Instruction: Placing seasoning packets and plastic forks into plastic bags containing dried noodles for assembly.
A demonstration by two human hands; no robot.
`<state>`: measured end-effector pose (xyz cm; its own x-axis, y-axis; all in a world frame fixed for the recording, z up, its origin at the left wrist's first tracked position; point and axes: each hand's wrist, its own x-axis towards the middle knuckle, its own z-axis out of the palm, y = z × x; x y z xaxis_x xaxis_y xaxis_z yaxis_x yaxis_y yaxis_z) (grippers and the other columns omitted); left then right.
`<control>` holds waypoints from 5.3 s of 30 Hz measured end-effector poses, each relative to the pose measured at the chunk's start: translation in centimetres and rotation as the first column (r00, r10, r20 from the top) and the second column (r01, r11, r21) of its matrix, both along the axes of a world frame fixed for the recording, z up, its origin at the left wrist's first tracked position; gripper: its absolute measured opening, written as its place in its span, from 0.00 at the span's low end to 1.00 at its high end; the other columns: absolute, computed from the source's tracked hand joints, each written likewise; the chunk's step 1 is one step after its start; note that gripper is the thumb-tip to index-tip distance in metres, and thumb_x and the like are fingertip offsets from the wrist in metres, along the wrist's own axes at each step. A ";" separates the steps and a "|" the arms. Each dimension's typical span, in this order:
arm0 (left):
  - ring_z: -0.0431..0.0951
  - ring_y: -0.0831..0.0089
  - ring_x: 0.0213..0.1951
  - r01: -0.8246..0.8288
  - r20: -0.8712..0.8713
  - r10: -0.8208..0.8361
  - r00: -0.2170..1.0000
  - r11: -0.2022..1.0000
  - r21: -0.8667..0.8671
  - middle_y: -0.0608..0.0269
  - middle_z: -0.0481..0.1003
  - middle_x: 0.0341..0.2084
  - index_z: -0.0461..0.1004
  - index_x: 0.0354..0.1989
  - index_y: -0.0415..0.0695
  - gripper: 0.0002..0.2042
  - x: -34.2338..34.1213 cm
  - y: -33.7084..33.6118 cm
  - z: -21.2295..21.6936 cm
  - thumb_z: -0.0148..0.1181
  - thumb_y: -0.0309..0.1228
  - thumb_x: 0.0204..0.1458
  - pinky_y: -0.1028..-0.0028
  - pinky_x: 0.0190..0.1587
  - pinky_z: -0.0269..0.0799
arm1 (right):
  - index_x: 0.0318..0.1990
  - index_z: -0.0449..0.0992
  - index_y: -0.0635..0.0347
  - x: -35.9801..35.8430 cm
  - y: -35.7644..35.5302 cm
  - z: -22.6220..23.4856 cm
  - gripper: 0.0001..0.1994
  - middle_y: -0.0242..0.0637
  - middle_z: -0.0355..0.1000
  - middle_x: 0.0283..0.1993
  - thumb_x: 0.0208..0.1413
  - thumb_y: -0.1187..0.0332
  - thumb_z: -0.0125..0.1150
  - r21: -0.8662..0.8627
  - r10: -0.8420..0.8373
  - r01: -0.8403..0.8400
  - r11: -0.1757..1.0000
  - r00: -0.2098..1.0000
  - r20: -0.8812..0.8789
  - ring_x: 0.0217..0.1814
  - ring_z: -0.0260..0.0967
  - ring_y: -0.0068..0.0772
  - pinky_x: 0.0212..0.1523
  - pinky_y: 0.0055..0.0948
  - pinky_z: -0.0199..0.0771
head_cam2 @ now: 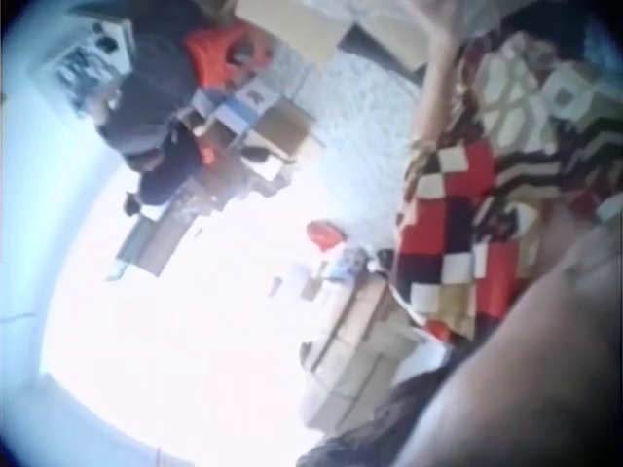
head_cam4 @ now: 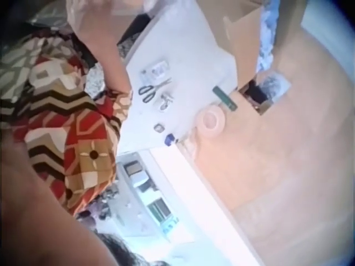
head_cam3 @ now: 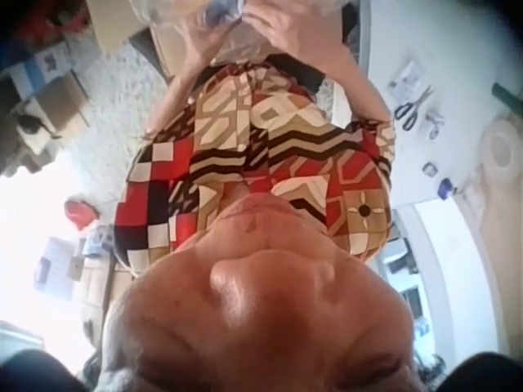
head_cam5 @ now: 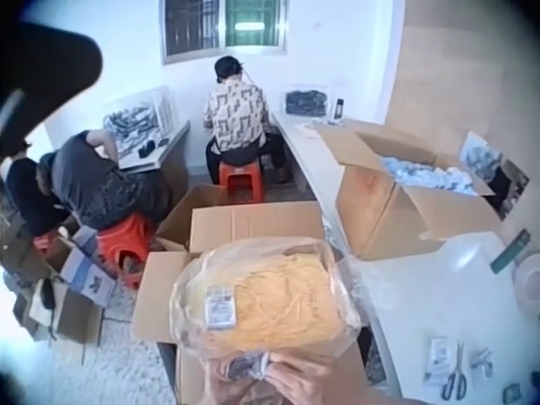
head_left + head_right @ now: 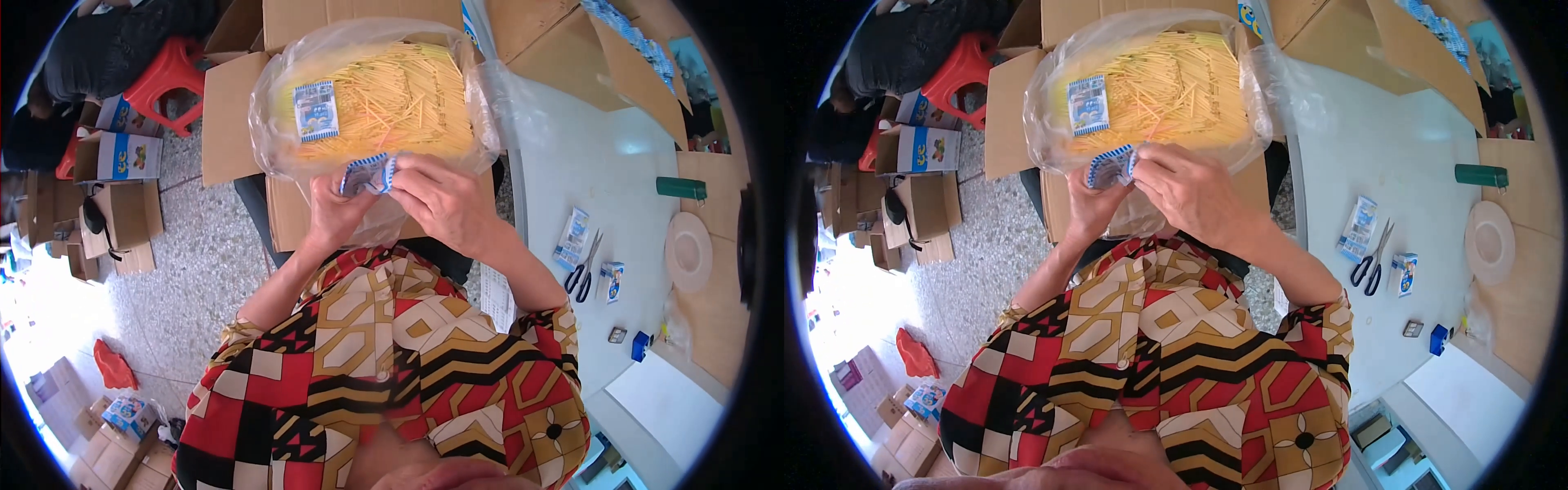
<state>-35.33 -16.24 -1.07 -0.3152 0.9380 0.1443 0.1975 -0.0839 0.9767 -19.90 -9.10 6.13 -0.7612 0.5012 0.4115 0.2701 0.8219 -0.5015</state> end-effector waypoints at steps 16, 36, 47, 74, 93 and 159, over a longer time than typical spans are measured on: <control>0.69 0.88 0.25 -0.118 0.243 0.128 0.962 0.992 -0.055 0.72 0.75 0.22 0.77 0.30 0.35 0.06 -1.8 0.7 -1.6 0.62 0.21 0.41 0.82 0.28 0.68 | 0.36 0.74 0.62 -1.6 9.4 -3.7 0.07 0.30 0.70 0.30 0.49 0.72 0.58 -0.592 -0.250 0.162 0.789 0.966 -0.069 0.30 0.64 0.17 0.31 0.18 0.65; 0.70 0.86 0.27 -0.134 0.227 0.138 0.964 0.990 -0.035 0.70 0.76 0.25 0.76 0.32 0.35 0.09 -6.7 0.8 -2.4 0.64 0.23 0.40 0.81 0.30 0.69 | 0.36 0.66 0.74 -13.7 16.7 -12.7 0.10 0.62 0.70 0.32 0.50 0.77 0.40 0.172 -0.165 0.082 0.982 0.818 0.552 0.38 0.70 0.58 0.38 0.48 0.71; 0.71 0.86 0.28 -0.120 0.257 0.129 0.958 0.992 -0.050 0.68 0.77 0.25 0.76 0.32 0.35 0.08 -5.4 0.2 -1.5 0.63 0.22 0.41 0.81 0.32 0.70 | 0.33 0.73 0.66 -9.8 17.8 -12.3 0.09 0.47 0.71 0.26 0.44 0.71 0.53 -0.131 -0.167 0.235 0.963 0.903 0.395 0.28 0.70 0.42 0.27 0.32 0.67; 0.66 0.86 0.20 0.006 -0.057 -0.003 0.998 0.998 0.060 0.65 0.71 0.15 0.73 0.25 0.37 0.07 -3.1 1.6 -2.3 0.64 0.24 0.39 0.80 0.24 0.64 | 0.37 0.73 0.62 -3.0 6.5 2.8 0.06 0.27 0.69 0.31 0.51 0.74 0.56 -0.754 0.126 -0.143 0.641 0.989 -0.080 0.27 0.62 0.13 0.27 0.15 0.64; 0.73 0.64 0.22 0.079 -0.382 0.015 0.924 0.970 0.232 0.57 0.71 0.19 0.72 0.24 0.36 0.07 -1.9 2.0 -0.4 0.62 0.18 0.34 0.72 0.25 0.67 | 0.35 0.73 0.63 -2.2 6.6 1.9 0.06 0.26 0.65 0.27 0.50 0.72 0.56 -0.574 0.122 0.014 0.819 0.973 0.198 0.28 0.59 0.14 0.30 0.17 0.62; 0.72 0.83 0.36 0.176 0.428 -0.097 0.899 0.973 -0.148 0.69 0.75 0.33 0.72 0.40 0.41 0.10 2.7 5.0 0.6 0.57 0.32 0.52 0.78 0.39 0.70 | 0.45 0.69 0.60 9.1 9.0 -1.7 0.09 0.30 0.71 0.39 0.59 0.69 0.47 -0.809 -0.437 -0.073 0.583 0.812 -0.387 0.39 0.66 0.16 0.43 0.20 0.67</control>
<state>-32.63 -11.20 -0.52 -0.1765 0.9736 -0.1450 -0.2297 0.1025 0.9679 -10.84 -0.13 4.43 -0.4162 0.9065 0.0709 -0.1308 0.0175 -0.9913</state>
